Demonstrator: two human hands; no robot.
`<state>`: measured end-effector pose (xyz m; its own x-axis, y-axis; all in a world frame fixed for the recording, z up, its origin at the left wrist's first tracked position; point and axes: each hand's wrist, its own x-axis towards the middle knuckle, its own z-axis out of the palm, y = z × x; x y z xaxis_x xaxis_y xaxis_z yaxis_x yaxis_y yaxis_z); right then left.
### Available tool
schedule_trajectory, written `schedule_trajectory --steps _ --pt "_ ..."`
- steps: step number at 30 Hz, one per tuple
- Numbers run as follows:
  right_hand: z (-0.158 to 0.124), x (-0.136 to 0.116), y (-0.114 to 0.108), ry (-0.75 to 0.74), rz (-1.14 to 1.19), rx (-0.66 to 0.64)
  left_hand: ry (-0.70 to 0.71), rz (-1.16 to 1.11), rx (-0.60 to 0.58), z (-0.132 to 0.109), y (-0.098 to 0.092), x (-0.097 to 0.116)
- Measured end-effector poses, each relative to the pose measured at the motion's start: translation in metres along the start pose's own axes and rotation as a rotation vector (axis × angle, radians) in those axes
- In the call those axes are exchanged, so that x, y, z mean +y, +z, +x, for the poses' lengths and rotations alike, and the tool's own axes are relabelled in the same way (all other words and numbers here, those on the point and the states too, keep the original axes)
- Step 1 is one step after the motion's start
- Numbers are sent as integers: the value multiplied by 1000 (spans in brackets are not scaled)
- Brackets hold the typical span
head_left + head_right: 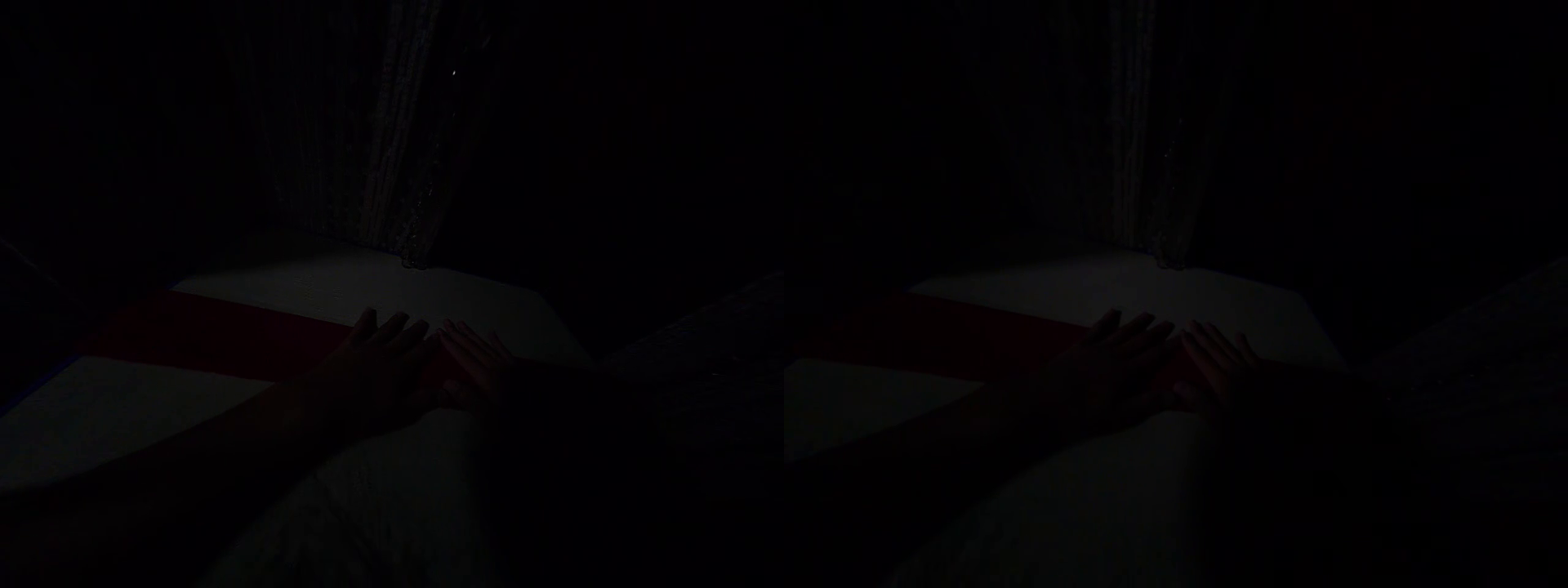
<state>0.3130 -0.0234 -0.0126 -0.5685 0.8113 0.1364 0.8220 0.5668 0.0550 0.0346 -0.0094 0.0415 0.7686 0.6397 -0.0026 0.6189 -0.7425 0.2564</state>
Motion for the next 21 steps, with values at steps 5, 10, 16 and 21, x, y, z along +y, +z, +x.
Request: schedule_trajectory --steps 5,10,16,21 --pt "2 -13 -4 33 -18 22 8 -7 0 0 3 -2" --pt "2 -11 -7 -24 -70 56 2 -11 -13 3 1 -1" --pt "1 -2 -11 -86 -124 18 10 -13 13 1 4 -1" --pt "-13 3 -13 -4 -133 -24 20 -4 69 0 9 -4"
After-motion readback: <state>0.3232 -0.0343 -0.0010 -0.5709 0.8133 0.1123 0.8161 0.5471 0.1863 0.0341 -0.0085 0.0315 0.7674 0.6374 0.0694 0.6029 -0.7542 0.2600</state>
